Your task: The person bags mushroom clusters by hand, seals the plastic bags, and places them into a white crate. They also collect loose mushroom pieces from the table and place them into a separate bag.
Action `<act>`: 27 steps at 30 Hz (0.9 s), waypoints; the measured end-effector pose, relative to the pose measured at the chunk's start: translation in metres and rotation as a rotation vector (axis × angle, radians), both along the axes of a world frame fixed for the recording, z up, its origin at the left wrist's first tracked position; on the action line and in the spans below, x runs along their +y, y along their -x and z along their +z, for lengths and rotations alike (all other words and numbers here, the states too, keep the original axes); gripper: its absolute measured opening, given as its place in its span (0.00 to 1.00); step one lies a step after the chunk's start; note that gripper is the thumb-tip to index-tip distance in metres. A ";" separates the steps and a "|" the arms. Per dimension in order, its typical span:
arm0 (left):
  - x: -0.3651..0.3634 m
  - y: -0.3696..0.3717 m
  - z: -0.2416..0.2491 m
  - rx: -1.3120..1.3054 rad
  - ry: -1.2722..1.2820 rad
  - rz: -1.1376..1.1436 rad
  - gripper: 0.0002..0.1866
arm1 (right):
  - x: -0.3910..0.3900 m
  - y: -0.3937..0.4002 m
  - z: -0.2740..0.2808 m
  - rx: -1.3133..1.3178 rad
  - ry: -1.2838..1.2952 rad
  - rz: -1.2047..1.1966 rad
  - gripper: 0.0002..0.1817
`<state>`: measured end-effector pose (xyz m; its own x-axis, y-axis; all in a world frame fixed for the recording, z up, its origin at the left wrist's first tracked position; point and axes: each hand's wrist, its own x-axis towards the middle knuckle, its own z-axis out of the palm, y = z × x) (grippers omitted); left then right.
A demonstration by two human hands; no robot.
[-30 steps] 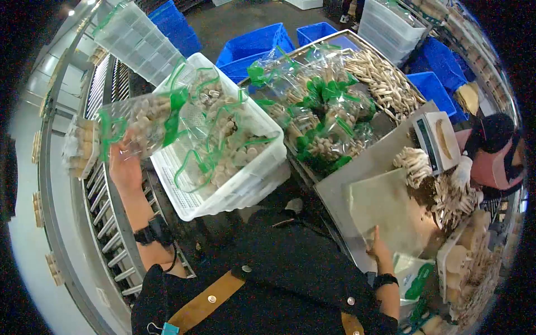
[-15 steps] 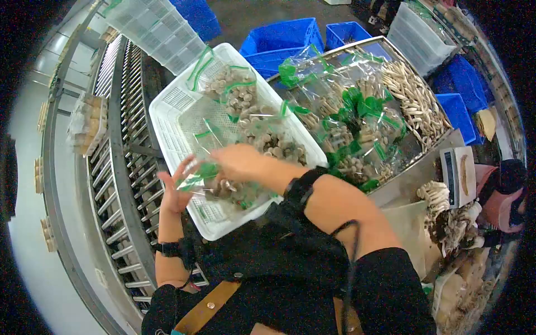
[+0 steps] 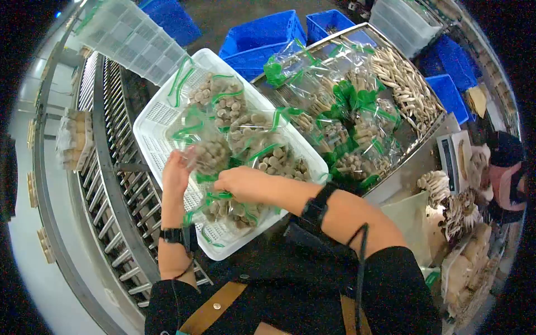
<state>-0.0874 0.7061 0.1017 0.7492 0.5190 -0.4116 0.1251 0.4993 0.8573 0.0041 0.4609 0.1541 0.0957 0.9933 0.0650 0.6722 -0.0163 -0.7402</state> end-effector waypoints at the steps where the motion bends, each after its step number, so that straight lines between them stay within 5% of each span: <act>1: -0.004 0.006 0.000 0.008 0.000 -0.010 0.11 | 0.000 0.000 -0.010 -0.017 -0.003 0.033 0.13; 3: -0.012 0.015 0.000 -0.195 -0.104 0.104 0.11 | 0.002 -0.006 -0.041 -0.146 0.102 0.053 0.13; 6: -0.044 0.026 -0.023 -0.078 0.030 0.152 0.12 | -0.009 -0.007 -0.044 -0.264 0.180 0.041 0.13; 9: -0.046 0.044 -0.039 0.416 -0.298 -0.369 0.20 | -0.034 -0.005 -0.017 -0.242 0.162 -0.059 0.13; 11: -0.022 0.046 -0.045 0.406 -0.459 -0.637 0.24 | -0.072 -0.009 0.002 -0.221 0.197 -0.206 0.13; 12: -0.008 0.053 -0.058 0.335 -0.376 -0.466 0.28 | -0.101 -0.012 0.009 -0.062 -0.068 -0.297 0.13; 13: -0.018 0.048 -0.040 0.366 -0.563 -0.411 0.29 | -0.134 -0.013 0.013 0.068 -0.348 -0.382 0.14; 14: 0.008 0.040 -0.041 0.386 -0.867 -0.550 0.31 | -0.179 -0.020 0.013 0.157 -0.325 -0.606 0.15; 18: -0.072 -0.036 0.109 0.659 -1.559 -0.948 0.21 | -0.400 -0.003 -0.057 0.408 -0.140 -1.587 0.19; 20: -0.119 -0.079 0.146 0.387 -1.576 -0.965 0.19 | -0.515 0.060 -0.137 0.071 0.330 -1.751 0.28; 22: -0.209 -0.115 0.176 0.155 -1.406 -1.116 0.16 | -0.542 0.129 -0.133 0.030 0.724 -1.705 0.39; 24: -0.310 -0.150 0.160 -0.166 -1.125 -1.246 0.14 | -0.544 0.163 -0.138 -0.067 0.780 -1.589 0.42; 27: -0.481 -0.194 0.089 -0.284 -0.867 -1.452 0.18 | -0.561 0.169 -0.134 -0.179 0.794 -1.396 0.44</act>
<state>0.1068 0.2253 0.1911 0.7659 -0.6174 -0.1795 -0.1706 -0.4642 0.8691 -0.1654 -0.0998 0.0202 0.9552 -0.0706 -0.2874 -0.1220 -0.9787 -0.1649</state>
